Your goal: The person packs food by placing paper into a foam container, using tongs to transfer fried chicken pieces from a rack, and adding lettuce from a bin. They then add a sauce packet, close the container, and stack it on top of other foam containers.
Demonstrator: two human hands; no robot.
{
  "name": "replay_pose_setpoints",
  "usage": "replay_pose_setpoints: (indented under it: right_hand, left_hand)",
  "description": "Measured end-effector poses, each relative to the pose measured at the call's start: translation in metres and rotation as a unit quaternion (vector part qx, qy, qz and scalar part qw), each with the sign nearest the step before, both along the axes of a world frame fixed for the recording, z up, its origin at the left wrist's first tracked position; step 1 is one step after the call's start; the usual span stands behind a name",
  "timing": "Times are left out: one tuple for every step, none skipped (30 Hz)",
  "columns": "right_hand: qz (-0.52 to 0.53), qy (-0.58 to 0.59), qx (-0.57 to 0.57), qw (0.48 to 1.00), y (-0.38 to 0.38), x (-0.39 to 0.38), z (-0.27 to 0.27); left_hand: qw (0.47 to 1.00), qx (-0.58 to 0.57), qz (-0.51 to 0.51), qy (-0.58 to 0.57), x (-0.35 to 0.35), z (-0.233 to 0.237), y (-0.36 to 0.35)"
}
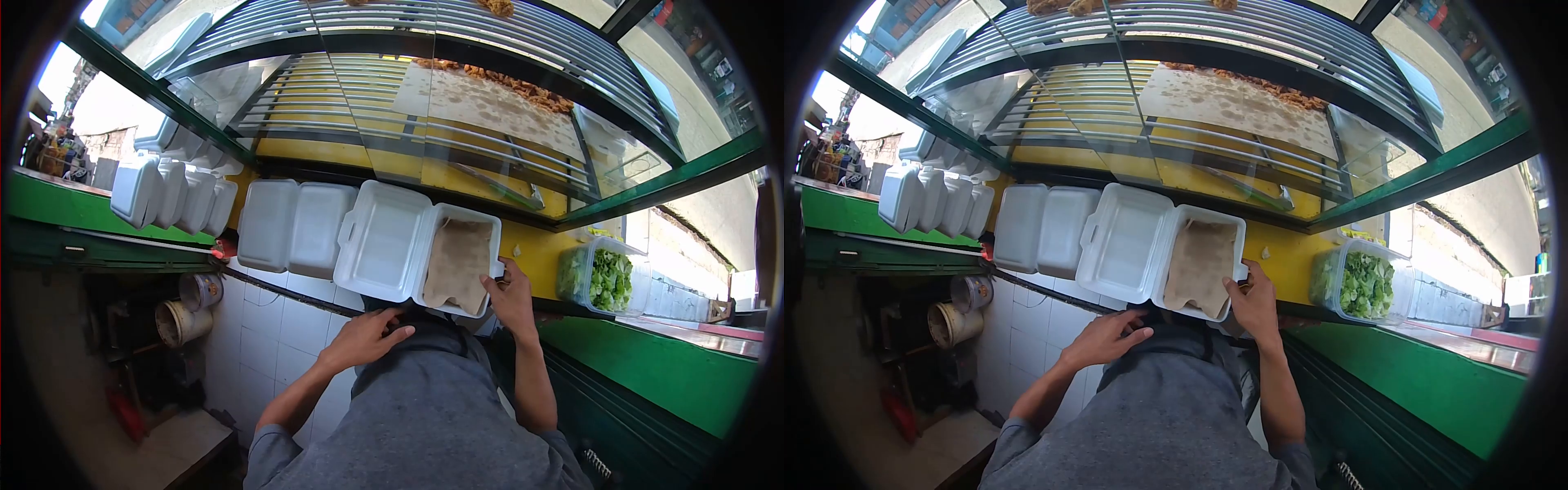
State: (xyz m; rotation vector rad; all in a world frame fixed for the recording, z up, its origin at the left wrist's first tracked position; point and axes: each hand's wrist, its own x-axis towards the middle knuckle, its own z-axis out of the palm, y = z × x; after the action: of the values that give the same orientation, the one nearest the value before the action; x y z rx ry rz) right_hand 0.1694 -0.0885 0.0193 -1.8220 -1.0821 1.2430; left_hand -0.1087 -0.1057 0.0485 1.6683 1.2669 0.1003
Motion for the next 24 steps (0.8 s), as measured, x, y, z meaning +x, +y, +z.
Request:
replay_pose_setpoints:
  right_hand:
    - [-0.015,0.07,0.013,0.997,-0.004,0.004,-0.004]
    - [-0.019,0.093,0.006,0.995,-0.008,0.009,-0.004]
    - [-0.022,0.116,0.0,0.993,-0.011,0.012,0.0]
    - [-0.025,0.139,-0.005,0.99,-0.013,0.015,0.002]
    - [-0.025,0.155,0.008,0.988,-0.017,0.016,0.003]
    - [-0.02,0.143,0.026,0.989,-0.019,0.014,0.006]
    - [-0.015,0.132,0.045,0.99,-0.02,0.009,0.012]
    - [-0.013,0.121,0.064,0.99,-0.021,0.003,0.017]
    - [-0.015,0.098,0.08,0.992,-0.022,-0.004,0.021]
    - [-0.017,0.075,0.095,0.992,-0.022,-0.012,0.026]
    - [-0.02,0.051,0.111,0.992,-0.022,-0.018,0.03]
    - [0.003,0.033,0.11,0.993,-0.021,-0.022,0.037]
    - [0.027,0.016,0.108,0.994,-0.019,-0.025,0.044]
    - [0.052,-0.001,0.106,0.993,-0.015,-0.026,0.048]
    - [0.087,-0.024,0.064,0.994,-0.012,-0.024,0.049]
    - [0.075,-0.029,0.129,0.988,-0.008,-0.022,0.052]
    - [0.063,-0.033,0.193,0.979,-0.002,-0.021,0.057]
    - [0.054,-0.036,0.257,0.964,0.005,-0.019,0.063]
    - [-0.008,-0.041,0.317,0.947,0.012,-0.013,0.067]
    - [-0.07,-0.045,0.375,0.923,0.021,-0.003,0.073]
    - [-0.117,-0.053,0.42,0.899,0.03,0.008,0.083]
    - [-0.165,-0.062,0.461,0.87,0.039,0.02,0.096]
    - [-0.197,-0.054,0.49,0.847,0.05,0.03,0.106]
    - [-0.23,-0.045,0.519,0.822,0.058,0.036,0.114]
  left_hand:
    - [0.998,-0.057,-0.032,-0.011,-0.001,0.002,0.001]
    - [0.996,-0.06,-0.031,-0.053,0.001,0.007,-0.001]
    - [0.993,-0.062,-0.029,-0.095,0.005,0.013,-0.001]
    - [0.988,-0.062,-0.027,-0.138,0.007,0.016,-0.001]
    - [0.979,-0.104,-0.041,-0.172,0.007,0.005,-0.002]
    - [0.987,-0.027,-0.059,-0.149,0.013,0.006,-0.003]
    - [0.988,-0.039,-0.023,-0.148,0.018,0.011,-0.006]
    - [0.988,-0.051,0.012,-0.146,0.024,0.019,-0.008]
    - [0.984,-0.041,0.053,-0.163,0.03,0.016,-0.01]
    - [0.979,-0.031,0.092,-0.18,0.036,0.011,-0.013]
    - [0.971,-0.022,0.131,-0.198,0.04,0.006,-0.013]
    - [0.956,-0.063,0.191,-0.215,0.042,0.004,-0.011]
    - [0.935,-0.103,0.25,-0.23,0.043,0.003,-0.008]
    - [0.908,-0.142,0.309,-0.244,0.044,0.0,-0.005]
    - [0.9,-0.136,0.342,-0.234,0.043,-0.008,-0.005]
    - [0.899,-0.117,0.358,-0.222,0.042,-0.015,-0.003]
    - [0.897,-0.098,0.376,-0.21,0.04,-0.02,-0.001]
    - [0.894,-0.079,0.394,-0.198,0.038,-0.022,0.0]
    - [0.89,-0.07,0.401,-0.207,0.036,-0.016,0.003]
    - [0.885,-0.065,0.416,-0.199,0.033,-0.016,0.004]
    - [0.88,-0.06,0.431,-0.19,0.03,-0.017,0.003]
    - [0.875,-0.057,0.446,-0.181,0.026,-0.019,0.002]
    - [0.856,-0.082,0.462,-0.218,0.019,-0.031,0.002]
    - [0.846,-0.087,0.474,-0.227,0.012,-0.04,0.0]
